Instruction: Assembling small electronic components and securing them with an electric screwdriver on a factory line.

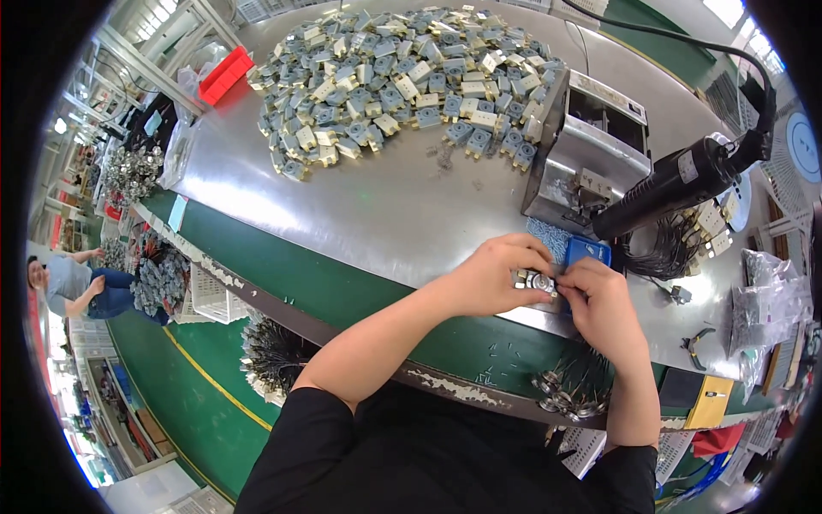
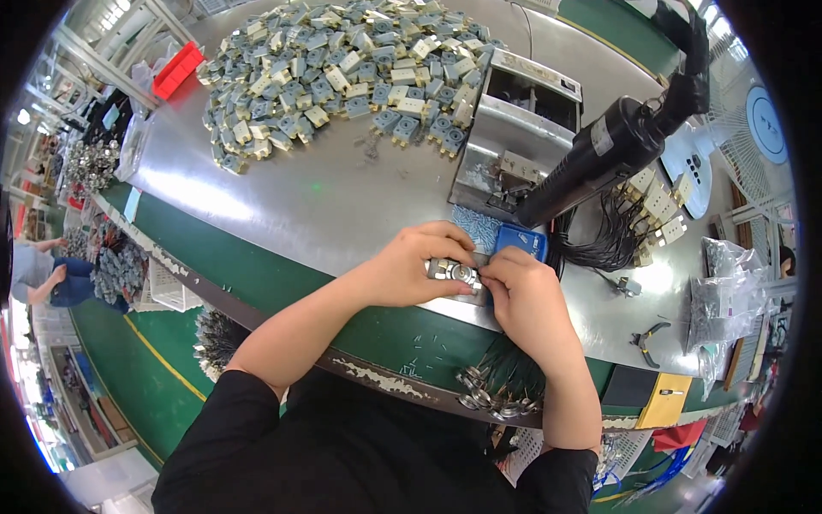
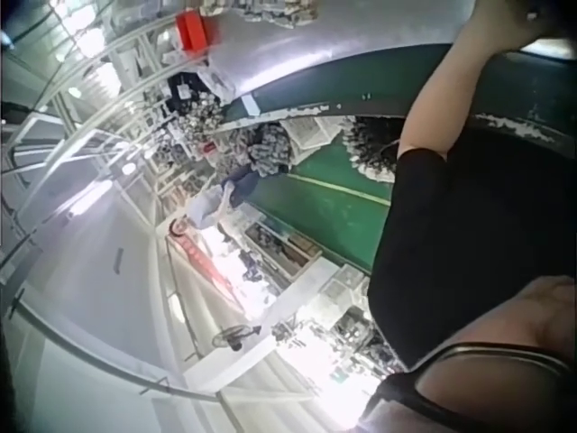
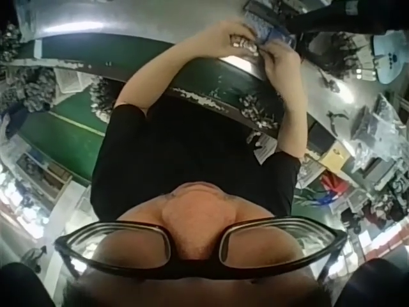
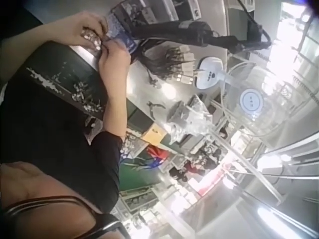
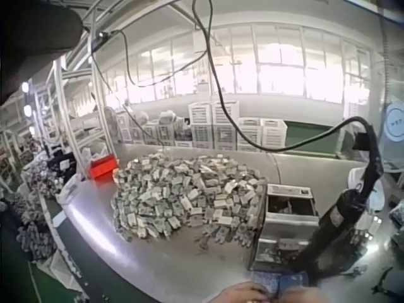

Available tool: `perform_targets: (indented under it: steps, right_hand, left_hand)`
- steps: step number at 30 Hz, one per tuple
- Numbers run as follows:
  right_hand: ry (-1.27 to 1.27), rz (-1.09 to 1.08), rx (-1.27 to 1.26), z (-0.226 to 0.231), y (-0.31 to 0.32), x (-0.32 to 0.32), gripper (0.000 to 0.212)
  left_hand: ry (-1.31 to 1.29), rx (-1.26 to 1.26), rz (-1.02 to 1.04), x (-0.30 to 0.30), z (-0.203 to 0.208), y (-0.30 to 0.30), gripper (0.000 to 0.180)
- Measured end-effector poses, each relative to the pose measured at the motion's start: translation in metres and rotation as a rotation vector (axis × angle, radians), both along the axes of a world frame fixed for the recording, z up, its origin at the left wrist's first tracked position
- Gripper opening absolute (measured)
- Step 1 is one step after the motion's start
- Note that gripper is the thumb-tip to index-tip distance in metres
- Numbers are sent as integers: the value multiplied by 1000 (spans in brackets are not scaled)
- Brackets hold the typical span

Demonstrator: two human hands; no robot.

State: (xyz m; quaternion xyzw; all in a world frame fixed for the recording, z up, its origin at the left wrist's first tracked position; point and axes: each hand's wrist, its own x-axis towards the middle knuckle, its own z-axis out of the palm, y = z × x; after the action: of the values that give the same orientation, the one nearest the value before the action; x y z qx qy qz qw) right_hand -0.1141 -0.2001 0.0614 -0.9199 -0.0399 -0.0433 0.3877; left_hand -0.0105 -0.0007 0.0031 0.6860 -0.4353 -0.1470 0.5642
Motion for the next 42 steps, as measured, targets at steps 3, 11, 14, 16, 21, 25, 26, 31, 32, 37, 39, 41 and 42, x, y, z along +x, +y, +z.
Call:
perform_targets:
  steps: [3,11,14,16,21,25,26,31,32,37,39,41,42]
  right_hand:
    - [-27,54,-76,1,-1,2,11]
    - [-2,172,-42,-3,-19,14,14]
    - [-62,225,-34,-8,-28,22,14]
    - [-117,319,-62,-7,-31,26,15]
    - [-54,192,35,-10,-33,19,16]
    - [-89,100,80,-4,-25,21,14]
    - [-91,107,84,-1,-22,21,14]
    - [-30,41,71,2,-17,21,15]
    - [-54,65,79,3,-18,21,15]
    - [6,210,68,7,-18,18,18]
    - [60,153,117,12,-13,18,18]
    - [120,82,165,18,-10,24,18]
    - [147,107,168,21,-10,27,19]
  left_hand:
    - [5,-20,-37,4,-4,0,29]
    - [12,-7,-78,10,-2,-1,29]
    - [15,-6,-78,10,-2,-1,29]
    - [19,9,-79,9,-1,1,30]
    - [26,-6,-79,8,-4,-2,30]
    - [10,1,-69,10,-3,1,30]
    - [7,4,-62,9,-3,2,30]
    - [-20,-20,-57,8,-5,3,31]
    - [-55,-24,-64,9,-8,0,31]
    - [-36,-10,-70,5,-8,2,29]
    - [-45,-6,-58,2,-8,4,29]
    - [-49,16,-60,3,-8,4,30]
    - [-61,11,-67,2,-7,4,30]
